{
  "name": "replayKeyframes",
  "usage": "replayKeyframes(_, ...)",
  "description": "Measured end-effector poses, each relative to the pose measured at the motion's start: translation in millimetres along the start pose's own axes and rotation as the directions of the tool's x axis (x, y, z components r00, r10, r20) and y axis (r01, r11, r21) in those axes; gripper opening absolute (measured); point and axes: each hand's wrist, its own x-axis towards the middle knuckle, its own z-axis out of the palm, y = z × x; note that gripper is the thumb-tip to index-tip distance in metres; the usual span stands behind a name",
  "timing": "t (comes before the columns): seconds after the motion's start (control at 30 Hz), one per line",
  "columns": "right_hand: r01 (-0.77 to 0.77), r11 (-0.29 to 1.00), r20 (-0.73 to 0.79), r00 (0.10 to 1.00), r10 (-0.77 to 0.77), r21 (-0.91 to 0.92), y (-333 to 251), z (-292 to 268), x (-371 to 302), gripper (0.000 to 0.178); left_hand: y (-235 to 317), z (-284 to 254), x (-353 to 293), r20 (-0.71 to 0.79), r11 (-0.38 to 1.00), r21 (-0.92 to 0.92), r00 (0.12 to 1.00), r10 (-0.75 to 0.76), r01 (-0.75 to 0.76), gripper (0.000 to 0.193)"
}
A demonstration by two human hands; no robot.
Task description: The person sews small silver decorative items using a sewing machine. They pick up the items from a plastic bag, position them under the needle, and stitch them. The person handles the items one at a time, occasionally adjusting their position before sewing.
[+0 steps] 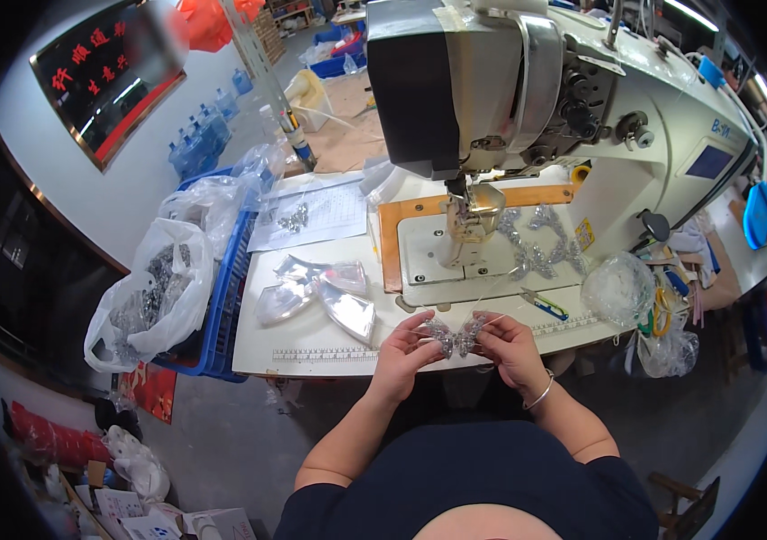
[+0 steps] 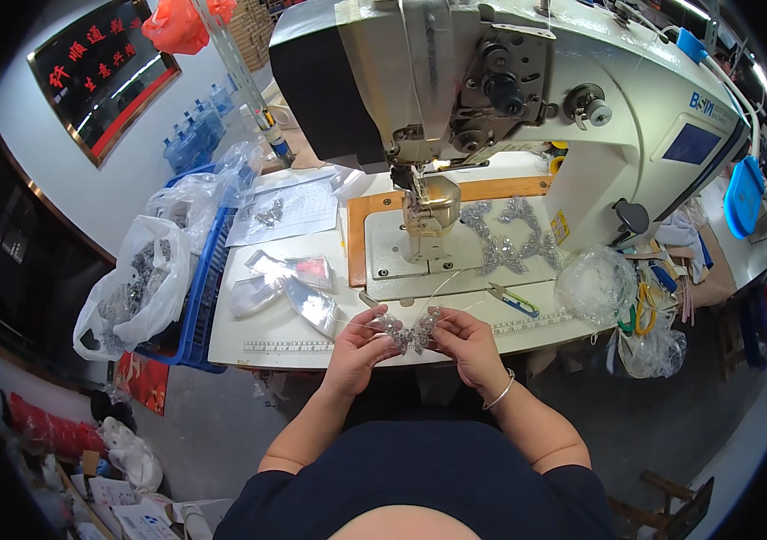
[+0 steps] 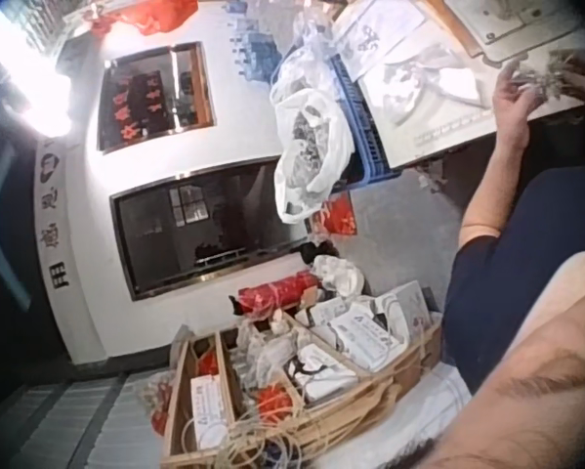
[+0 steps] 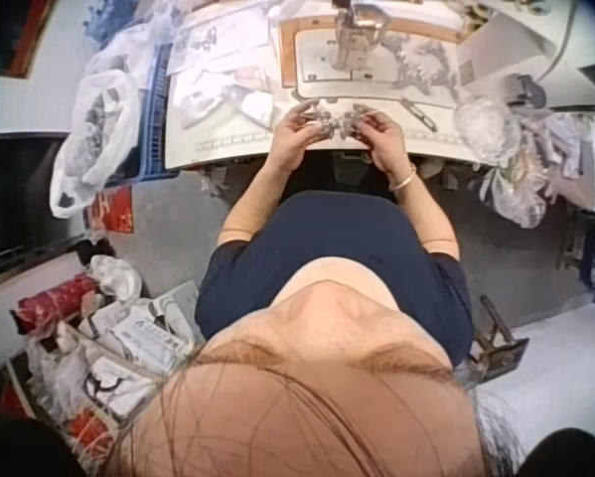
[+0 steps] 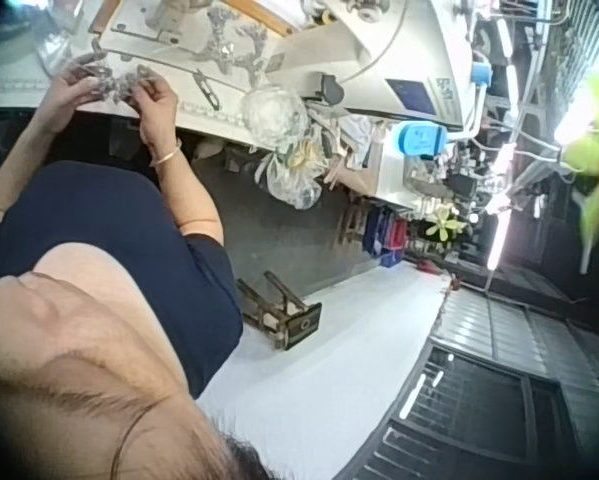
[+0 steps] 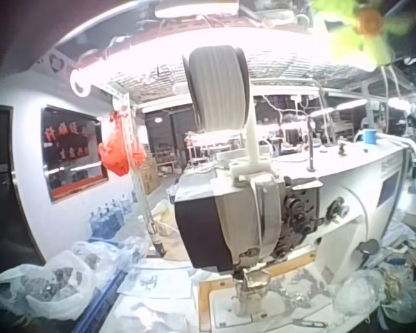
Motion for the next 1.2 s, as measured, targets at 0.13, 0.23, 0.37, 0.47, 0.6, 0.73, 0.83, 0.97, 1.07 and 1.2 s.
replayKeyframes(0.13,0.008,1.000,0.011,1.000,-0.008,-0.007,1,3,0,0.030,-7,4,4,-0.112,0.998,0.051,0.993,0.025,-0.019,0.049)
replayKeyframes(0.23,0.015,1.000,-0.002,1.000,-0.015,-0.024,4,1,1,0.031,-8,9,7,-0.116,0.995,0.068,0.990,0.083,-0.075,0.049)
replayKeyframes(0.37,-0.021,1.000,0.000,1.000,0.021,0.020,3,1,1,0.028,-16,10,10,-0.118,0.988,0.100,0.985,0.128,-0.117,0.047)
replayKeyframes(0.47,-0.074,0.993,-0.028,0.997,0.077,0.089,2,1,2,0.022,-22,7,14,-0.119,0.986,0.105,0.983,0.138,-0.126,0.046)
replayKeyframes(0.6,-0.079,0.989,-0.075,0.993,0.088,0.124,8,-2,7,0.017,-26,7,17,-0.169,0.995,-0.006,0.981,0.096,-0.098,0.042)
replayKeyframes(0.73,-0.112,0.986,-0.118,0.985,0.128,0.127,5,-1,10,0.017,-15,18,13,-0.176,0.993,-0.104,0.984,0.035,-0.053,0.038)
replayKeyframes(0.83,-0.067,0.995,-0.101,0.992,0.074,0.077,9,-7,14,0.018,-18,5,19,-0.136,0.993,-0.115,0.991,-0.003,-0.013,0.034)
replayKeyframes(0.97,-0.124,0.985,-0.087,0.987,0.135,0.122,6,-6,16,0.015,-16,4,26,-0.251,0.998,0.050,0.968,-0.018,0.032,0.028)
replayKeyframes(1.07,-0.138,0.975,-0.104,0.982,0.158,0.177,9,-8,20,0.012,-12,11,26,-0.246,0.998,0.067,0.969,0.023,-0.006,0.025)
replayKeyframes(1.2,-0.144,0.980,-0.103,0.982,0.158,0.139,4,-10,20,0.012,-7,3,27,-0.162,0.997,0.048,0.986,-0.049,0.058,0.028)
